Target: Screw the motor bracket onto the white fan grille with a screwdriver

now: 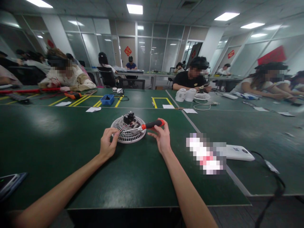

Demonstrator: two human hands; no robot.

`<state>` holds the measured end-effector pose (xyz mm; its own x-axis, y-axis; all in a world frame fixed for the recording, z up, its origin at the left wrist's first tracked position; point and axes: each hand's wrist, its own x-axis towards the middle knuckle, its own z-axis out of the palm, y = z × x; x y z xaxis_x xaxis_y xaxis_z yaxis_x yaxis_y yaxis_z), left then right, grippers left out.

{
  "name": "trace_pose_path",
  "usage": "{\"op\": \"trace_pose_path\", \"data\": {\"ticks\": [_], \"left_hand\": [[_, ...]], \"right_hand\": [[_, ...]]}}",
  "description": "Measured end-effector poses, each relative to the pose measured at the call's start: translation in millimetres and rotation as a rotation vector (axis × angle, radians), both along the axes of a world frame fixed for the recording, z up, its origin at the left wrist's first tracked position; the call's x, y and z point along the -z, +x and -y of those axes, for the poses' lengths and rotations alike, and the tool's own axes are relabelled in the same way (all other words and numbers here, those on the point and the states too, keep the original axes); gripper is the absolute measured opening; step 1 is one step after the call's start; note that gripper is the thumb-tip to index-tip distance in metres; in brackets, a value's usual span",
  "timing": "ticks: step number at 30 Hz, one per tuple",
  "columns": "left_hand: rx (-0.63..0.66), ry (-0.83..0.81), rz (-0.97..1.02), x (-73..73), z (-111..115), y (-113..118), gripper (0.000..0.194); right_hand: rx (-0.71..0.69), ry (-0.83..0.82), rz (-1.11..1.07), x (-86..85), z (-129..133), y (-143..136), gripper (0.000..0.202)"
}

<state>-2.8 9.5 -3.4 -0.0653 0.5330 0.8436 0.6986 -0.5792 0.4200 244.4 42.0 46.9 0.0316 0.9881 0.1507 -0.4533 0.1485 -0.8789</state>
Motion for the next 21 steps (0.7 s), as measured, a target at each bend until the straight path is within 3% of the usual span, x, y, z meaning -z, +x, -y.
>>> {"op": "trace_pose_path", "data": {"ticks": [6,13,21], "left_hand": [[-0.076,0.033,0.105,1.0,-2,-2,0.020],[-0.055,0.025,0.164,-3.9,-1,-5,0.025],[-0.048,-0.083,0.366,2.8,-7,-13,0.030]], "right_hand": [[0.014,0.035,0.118,5.6,-2,-2,0.046],[0.065,0.115,0.337,10.3,-4,0,0.049],[-0.140,0.186,0.509,0.9,6,1,0.045]]}}
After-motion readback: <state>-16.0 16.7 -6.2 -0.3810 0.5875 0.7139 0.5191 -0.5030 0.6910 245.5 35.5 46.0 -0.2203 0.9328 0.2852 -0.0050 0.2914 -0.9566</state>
